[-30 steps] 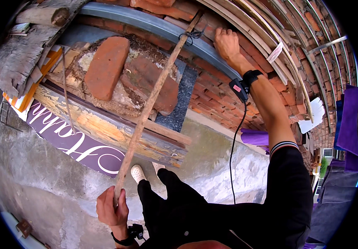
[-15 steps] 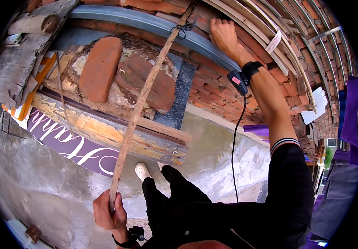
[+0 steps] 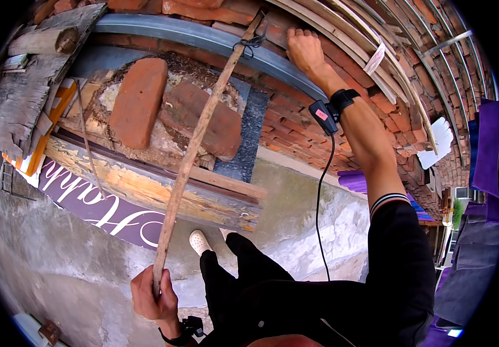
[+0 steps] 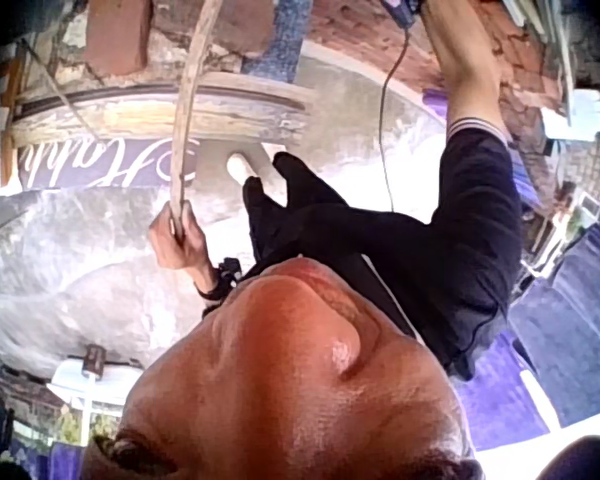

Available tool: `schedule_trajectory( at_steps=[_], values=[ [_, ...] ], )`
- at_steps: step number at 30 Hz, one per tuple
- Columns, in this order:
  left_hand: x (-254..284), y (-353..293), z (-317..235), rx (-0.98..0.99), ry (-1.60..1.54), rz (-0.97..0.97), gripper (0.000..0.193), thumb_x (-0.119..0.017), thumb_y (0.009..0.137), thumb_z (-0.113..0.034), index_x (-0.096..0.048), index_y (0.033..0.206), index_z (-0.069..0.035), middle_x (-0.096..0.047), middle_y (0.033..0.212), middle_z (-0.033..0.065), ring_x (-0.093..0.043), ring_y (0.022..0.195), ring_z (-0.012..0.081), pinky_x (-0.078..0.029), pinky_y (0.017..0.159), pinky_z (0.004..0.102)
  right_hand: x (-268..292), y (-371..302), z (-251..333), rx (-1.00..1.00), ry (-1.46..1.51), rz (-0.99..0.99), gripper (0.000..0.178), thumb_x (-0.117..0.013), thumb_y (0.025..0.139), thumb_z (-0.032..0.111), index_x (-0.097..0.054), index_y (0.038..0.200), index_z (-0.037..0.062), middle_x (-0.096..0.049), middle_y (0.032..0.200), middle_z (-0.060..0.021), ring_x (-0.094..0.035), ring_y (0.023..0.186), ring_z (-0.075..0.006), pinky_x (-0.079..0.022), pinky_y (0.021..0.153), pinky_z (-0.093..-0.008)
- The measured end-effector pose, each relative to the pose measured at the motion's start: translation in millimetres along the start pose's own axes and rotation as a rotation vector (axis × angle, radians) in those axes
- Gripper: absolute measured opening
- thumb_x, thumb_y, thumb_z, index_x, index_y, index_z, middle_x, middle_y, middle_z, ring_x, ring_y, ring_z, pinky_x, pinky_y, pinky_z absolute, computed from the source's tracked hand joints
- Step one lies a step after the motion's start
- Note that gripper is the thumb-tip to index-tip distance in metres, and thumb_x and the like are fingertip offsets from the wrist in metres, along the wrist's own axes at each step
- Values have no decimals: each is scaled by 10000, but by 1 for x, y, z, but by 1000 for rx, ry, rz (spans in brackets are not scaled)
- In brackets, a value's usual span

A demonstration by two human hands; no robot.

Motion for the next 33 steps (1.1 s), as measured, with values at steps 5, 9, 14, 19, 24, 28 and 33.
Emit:
schedule_trajectory(
  at_steps=[5, 9, 14, 19, 24, 28, 33],
  values=[
    [-1, 0, 4, -5, -3, 3, 226, -706, 723, 14, -612, 926, 41, -629, 807, 154, -590, 674, 267, -479, 596, 326, -4, -6, -1, 66, -15, -67, 226, -535, 757, 96, -570, 921, -55, -629, 823, -195, -630, 795, -318, -502, 718, -405],
    [-3, -2, 6, 6, -12, -13, 249, -726, 709, 0, -618, 929, 41, -634, 797, 155, -597, 668, 266, -487, 587, 324, -4, -10, -3, 136, -68, -187, 238, -528, 762, 88, -562, 942, -64, -626, 831, -193, -623, 796, -322, -495, 725, -412],
    [-3, -2, 4, 35, -33, -18, 196, -687, 729, 23, -611, 909, 50, -617, 800, 149, -575, 666, 252, -462, 602, 314, 0, -7, 0, 62, -31, 57, 234, -554, 753, 107, -550, 936, -39, -617, 865, -196, -615, 841, -312, -504, 696, -415],
    [2, -6, 5, 71, -6, 17, 159, -661, 744, 39, -608, 893, 55, -605, 796, 140, -558, 658, 235, -441, 596, 303, 5, -8, 3, -4, 29, 135, 395, -722, 681, 196, -518, 962, 10, -599, 946, -164, -594, 932, -304, -520, 732, -424],
    [-3, -1, 3, 64, -4, -7, 160, -662, 742, 42, -614, 894, 52, -604, 791, 141, -555, 650, 231, -437, 590, 304, 18, 7, -7, -68, 262, 260, 519, -686, 743, 333, -489, 1069, -20, -599, 1016, -205, -578, 982, -362, -506, 764, -456],
    [-5, 1, 5, 32, -34, -32, 168, -671, 741, 35, -615, 899, 51, -604, 787, 140, -555, 648, 231, -438, 591, 304, 14, 35, -12, -145, 357, 341, 684, -662, 751, 403, -429, 1230, -26, -608, 996, -270, -588, 944, -408, -493, 783, -465],
    [-4, -2, 9, 28, -9, -11, 234, -721, 715, -12, -610, 915, 37, -628, 794, 159, -589, 666, 277, -473, 574, 326, -8, 59, -1, -119, 439, 409, 782, -705, 686, 364, -389, 1317, 26, -605, 1018, -282, -587, 975, -401, -486, 829, -446]
  ],
)
Point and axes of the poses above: each hand's wrist, its own y-axis towards the middle knuckle, its own x-axis out of the back of the hand, z = x × y, the point moved 3 cm from there along y, towards the middle knuckle
